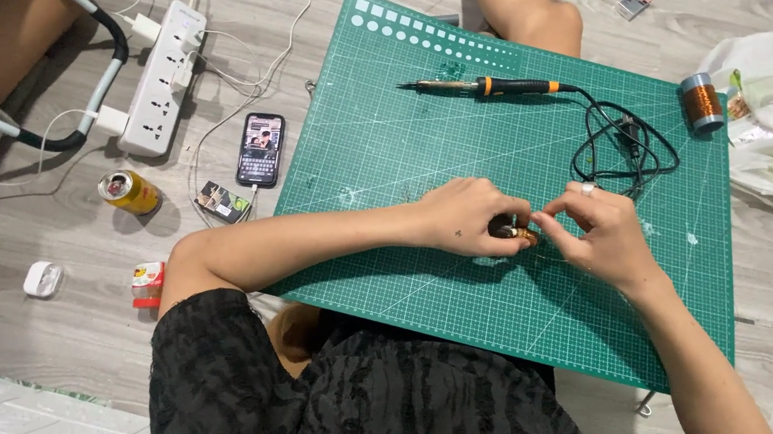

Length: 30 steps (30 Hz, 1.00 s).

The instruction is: A person sits on the floor and uses a soldering iron to work on small electronic components like coils on a cutting mat.

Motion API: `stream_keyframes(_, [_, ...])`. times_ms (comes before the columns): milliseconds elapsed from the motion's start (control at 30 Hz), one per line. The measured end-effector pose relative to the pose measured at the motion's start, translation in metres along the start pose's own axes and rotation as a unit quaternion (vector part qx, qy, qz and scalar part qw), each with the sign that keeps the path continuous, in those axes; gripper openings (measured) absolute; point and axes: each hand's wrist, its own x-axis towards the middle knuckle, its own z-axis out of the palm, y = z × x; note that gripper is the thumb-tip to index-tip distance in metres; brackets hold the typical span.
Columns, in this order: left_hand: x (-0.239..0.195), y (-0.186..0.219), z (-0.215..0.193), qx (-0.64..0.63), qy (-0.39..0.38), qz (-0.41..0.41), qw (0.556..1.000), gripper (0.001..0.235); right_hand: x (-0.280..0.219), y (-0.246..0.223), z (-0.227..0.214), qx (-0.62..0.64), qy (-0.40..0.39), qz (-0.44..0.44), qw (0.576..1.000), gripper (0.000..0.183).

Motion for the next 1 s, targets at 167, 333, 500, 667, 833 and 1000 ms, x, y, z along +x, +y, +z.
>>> stream_keyframes(167, [0.002,-0.004,0.004,0.002,0.003,0.002,1.000,0.030,-0.001,0.003,0.000,-0.012,-0.003,-0.034,0.999,0.016])
stream_keyframes(333, [0.002,-0.006,0.003,-0.016,0.005,0.012,1.000,0.028,0.002,0.004,-0.001,-0.093,0.007,-0.121,0.988,0.029])
stream_keyframes(500, [0.003,-0.012,0.006,-0.034,0.006,0.023,0.999,0.029,-0.008,0.023,0.006,-0.186,0.020,-0.189,0.964,0.035])
stream_keyframes(667, [0.005,-0.016,0.008,-0.044,0.003,0.032,0.999,0.028,-0.006,0.020,0.008,-0.217,0.046,-0.217,0.951,0.037])
stream_keyframes(833, [0.004,-0.010,0.005,-0.050,-0.002,0.044,0.998,0.025,-0.003,0.011,0.007,-0.219,0.042,-0.245,0.943,0.039])
stream_keyframes(1000, [0.003,-0.005,0.000,-0.042,0.001,0.056,0.998,0.024,-0.002,0.006,0.004,-0.266,0.054,-0.289,0.918,0.037])
